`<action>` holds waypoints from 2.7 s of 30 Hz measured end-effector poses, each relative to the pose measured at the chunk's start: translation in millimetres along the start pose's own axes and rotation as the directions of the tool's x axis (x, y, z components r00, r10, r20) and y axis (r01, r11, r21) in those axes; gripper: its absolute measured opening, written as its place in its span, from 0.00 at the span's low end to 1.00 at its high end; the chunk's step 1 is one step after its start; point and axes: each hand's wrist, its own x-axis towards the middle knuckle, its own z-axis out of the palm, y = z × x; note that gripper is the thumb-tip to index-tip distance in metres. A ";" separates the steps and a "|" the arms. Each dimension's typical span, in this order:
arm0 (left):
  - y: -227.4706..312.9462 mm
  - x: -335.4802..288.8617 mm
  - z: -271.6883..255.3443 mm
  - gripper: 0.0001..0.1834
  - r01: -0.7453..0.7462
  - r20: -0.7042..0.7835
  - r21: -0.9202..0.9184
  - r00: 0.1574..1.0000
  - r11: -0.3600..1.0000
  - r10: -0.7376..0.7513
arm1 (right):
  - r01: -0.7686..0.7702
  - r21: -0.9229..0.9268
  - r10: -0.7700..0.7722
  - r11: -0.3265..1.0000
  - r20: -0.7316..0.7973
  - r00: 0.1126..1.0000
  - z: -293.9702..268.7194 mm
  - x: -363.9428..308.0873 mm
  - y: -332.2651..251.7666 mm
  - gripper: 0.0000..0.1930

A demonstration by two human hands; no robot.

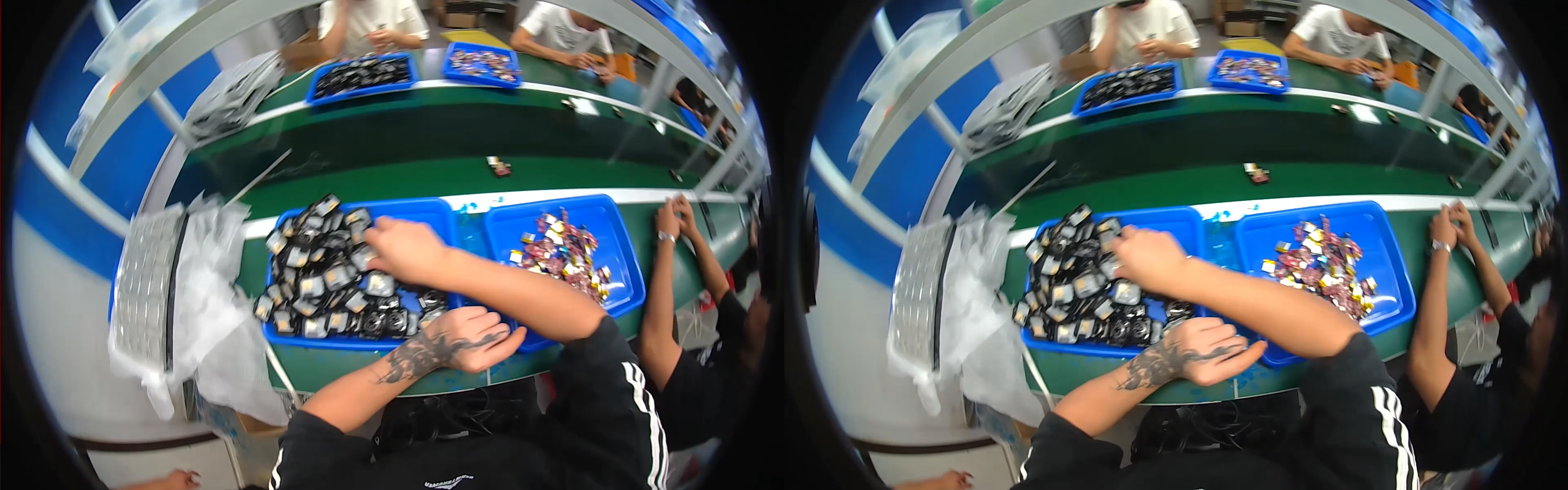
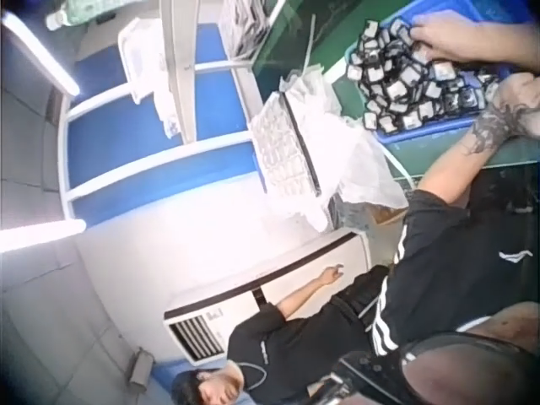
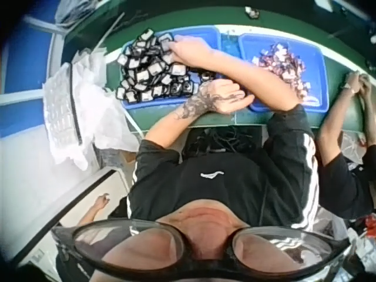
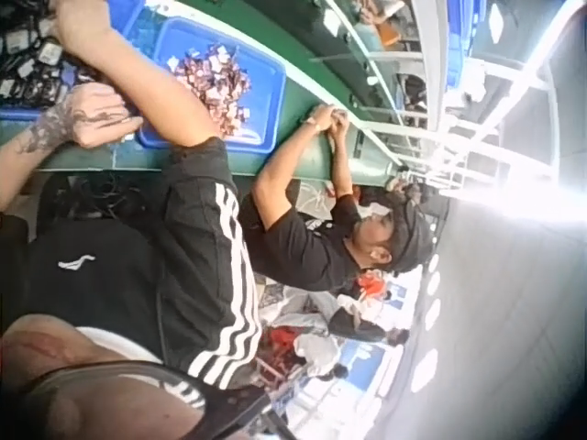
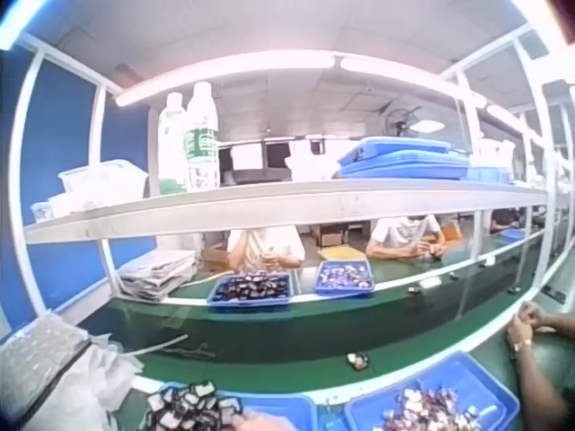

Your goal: Manually assemble small electronic components, specifically smart watch bodies, at a factory workbench.

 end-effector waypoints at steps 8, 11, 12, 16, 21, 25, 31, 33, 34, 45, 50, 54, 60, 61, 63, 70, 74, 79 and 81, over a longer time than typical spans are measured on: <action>-3.4 0.8 0.1 0.30 0.552 -0.522 0.109 0.740 0.827 -0.425 | 0.053 0.154 0.005 0.987 -0.352 0.936 -24.8 -35.1 33.7 0.08; -21.1 11.2 -7.6 0.32 0.801 -0.557 0.054 0.519 0.596 -0.649 | 0.036 0.352 0.093 0.935 -0.343 0.935 -54.7 -61.4 26.8 0.07; -27.2 2.5 -9.0 0.28 0.810 -0.373 -0.055 0.525 0.583 -0.765 | 0.058 0.392 0.083 0.918 -0.333 0.939 -64.2 -72.1 25.1 0.08; -27.8 2.3 -7.2 0.18 0.705 0.381 -0.704 0.271 -0.087 -0.884 | -0.134 0.558 0.276 0.819 -0.178 0.945 -83.6 -113.7 30.6 0.09; -17.7 10.1 -3.1 0.15 0.338 0.597 -0.793 0.270 -0.506 -0.755 | -0.442 0.123 0.440 0.889 -0.496 0.748 -112.4 -185.0 88.8 0.10; -18.9 15.4 -2.2 0.09 0.347 0.544 -0.813 0.168 -0.467 -0.822 | -0.654 -0.188 0.584 0.733 -0.320 0.747 -113.6 -221.9 119.3 0.09; -11.8 29.2 -28.6 0.12 0.411 0.184 -0.911 0.439 0.015 -0.879 | -0.632 -0.055 0.583 0.773 -0.332 0.742 -110.5 -234.8 127.0 0.06; 8.1 32.1 -72.7 0.14 0.357 0.023 -0.855 0.752 0.377 -0.658 | -0.611 -0.052 0.570 0.790 -0.308 0.762 -106.2 -237.6 126.2 0.07; 13.3 43.0 -89.6 0.18 0.088 -0.132 -0.872 0.905 0.482 -0.404 | -0.595 -0.088 0.540 0.799 -0.331 0.774 -107.3 -236.6 122.9 0.08; 25.5 95.8 -141.0 0.15 -0.201 -0.222 -0.968 0.966 0.153 -0.134 | -0.627 -0.048 0.592 0.778 -0.279 0.756 -111.6 -240.1 109.7 0.11; 56.3 92.4 -157.7 0.15 0.081 -0.057 -0.964 0.868 0.254 -0.493 | -0.646 0.144 0.658 0.750 -0.262 0.706 -116.0 -246.2 106.8 0.09; 54.8 88.8 -154.9 0.12 -0.017 -0.133 -0.970 0.874 0.243 -0.468 | -0.657 0.161 0.674 0.737 -0.245 0.697 -115.7 -254.2 108.0 0.07; 31.9 104.1 -170.3 0.25 0.286 -0.047 -0.615 0.917 0.735 -0.397 | -0.691 0.200 0.716 0.695 -0.272 0.642 -110.6 -248.7 101.4 0.06; 32.0 113.4 -166.2 0.27 0.294 0.006 -0.550 0.937 0.782 -0.349 | -0.696 0.186 0.717 0.693 -0.281 0.638 -111.7 -251.1 101.8 0.06; 28.7 135.3 -181.1 0.20 0.363 0.259 -0.555 0.931 0.749 -0.259 | -0.670 0.195 0.694 0.716 -0.303 0.653 -109.2 -255.9 103.5 0.06; 38.8 160.4 -189.0 0.31 0.381 0.224 -0.504 0.924 0.775 -0.309 | -0.687 0.263 0.732 0.678 -0.326 0.598 -110.8 -253.3 102.1 0.05; 26.8 147.2 -164.5 0.29 0.093 0.034 -0.529 0.995 0.844 -0.088 | -0.613 0.246 0.652 0.751 -0.425 0.628 -102.8 -267.0 106.7 0.05; 16.2 102.5 -81.4 0.20 0.436 -0.189 -0.783 0.513 0.443 -0.838 | -0.364 0.333 0.493 0.870 -0.607 0.623 -100.3 -254.1 87.9 0.06; -0.6 85.6 -45.6 0.19 0.581 0.169 -0.806 0.407 0.112 -0.898 | -0.381 0.396 0.550 0.835 -0.615 0.565 -104.8 -259.1 84.0 0.06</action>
